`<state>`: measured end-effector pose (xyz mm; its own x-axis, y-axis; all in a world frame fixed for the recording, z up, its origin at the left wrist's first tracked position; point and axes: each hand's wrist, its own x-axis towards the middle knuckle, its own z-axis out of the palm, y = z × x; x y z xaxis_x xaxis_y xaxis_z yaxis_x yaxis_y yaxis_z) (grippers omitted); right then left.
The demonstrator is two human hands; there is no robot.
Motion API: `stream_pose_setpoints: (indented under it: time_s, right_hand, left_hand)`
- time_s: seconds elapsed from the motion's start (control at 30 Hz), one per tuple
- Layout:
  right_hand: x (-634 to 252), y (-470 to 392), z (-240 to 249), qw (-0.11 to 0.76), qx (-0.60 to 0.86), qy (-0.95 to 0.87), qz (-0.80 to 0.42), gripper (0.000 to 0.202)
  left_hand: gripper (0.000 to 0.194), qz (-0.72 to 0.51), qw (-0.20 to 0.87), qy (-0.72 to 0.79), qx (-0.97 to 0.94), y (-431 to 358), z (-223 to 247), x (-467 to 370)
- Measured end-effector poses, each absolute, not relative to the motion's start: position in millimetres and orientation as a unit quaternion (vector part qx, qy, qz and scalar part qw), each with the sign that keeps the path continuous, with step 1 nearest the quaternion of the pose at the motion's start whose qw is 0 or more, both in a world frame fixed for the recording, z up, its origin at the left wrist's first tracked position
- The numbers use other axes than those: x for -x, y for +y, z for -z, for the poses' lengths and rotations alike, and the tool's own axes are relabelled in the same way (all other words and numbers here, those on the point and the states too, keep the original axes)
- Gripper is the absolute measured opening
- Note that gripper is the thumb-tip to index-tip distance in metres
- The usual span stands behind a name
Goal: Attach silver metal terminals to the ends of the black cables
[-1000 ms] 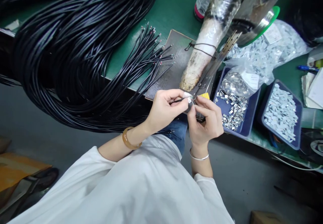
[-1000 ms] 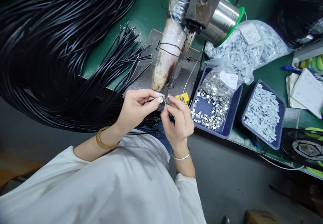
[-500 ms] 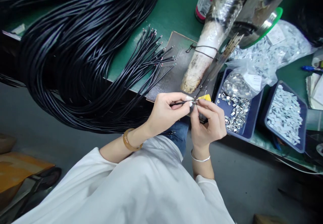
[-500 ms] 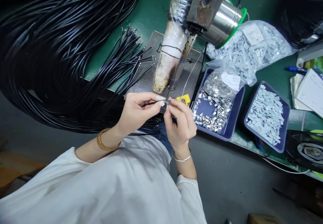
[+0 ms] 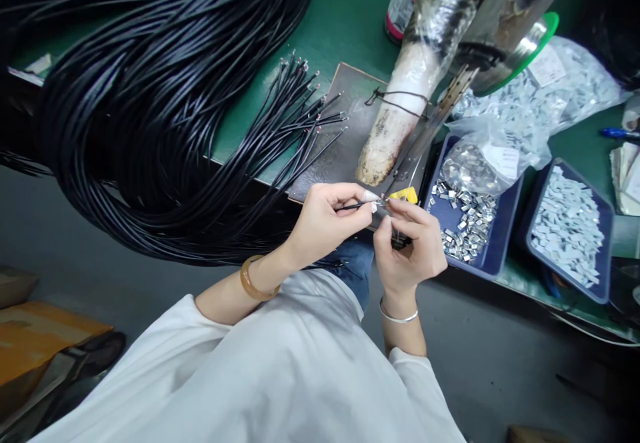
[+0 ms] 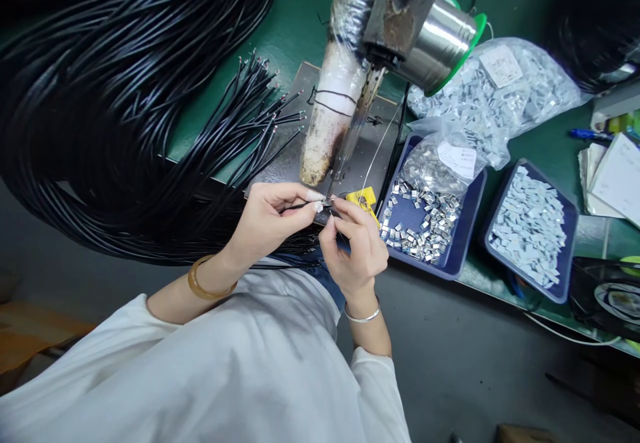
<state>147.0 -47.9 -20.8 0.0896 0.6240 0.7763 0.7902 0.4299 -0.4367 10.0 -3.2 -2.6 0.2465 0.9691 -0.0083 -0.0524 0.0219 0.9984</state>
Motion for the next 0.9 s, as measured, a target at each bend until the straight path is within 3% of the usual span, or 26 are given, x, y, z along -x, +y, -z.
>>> stream_pose_setpoints:
  time_s: [0.53,0.9]
  right_hand:
    - [-149.3,-50.9,20.6,0.504,0.53,-0.673,0.112,0.017]
    - [-145.0,-45.2,14.6,0.51,0.537,-0.665,0.101,0.024]
  left_hand:
    - [0.007,-0.416,0.679,0.37,-0.479,-0.3,1.5,-8.5]
    - [0.01,-0.447,0.601,0.404,-0.525,-0.7,-3.0,-12.4]
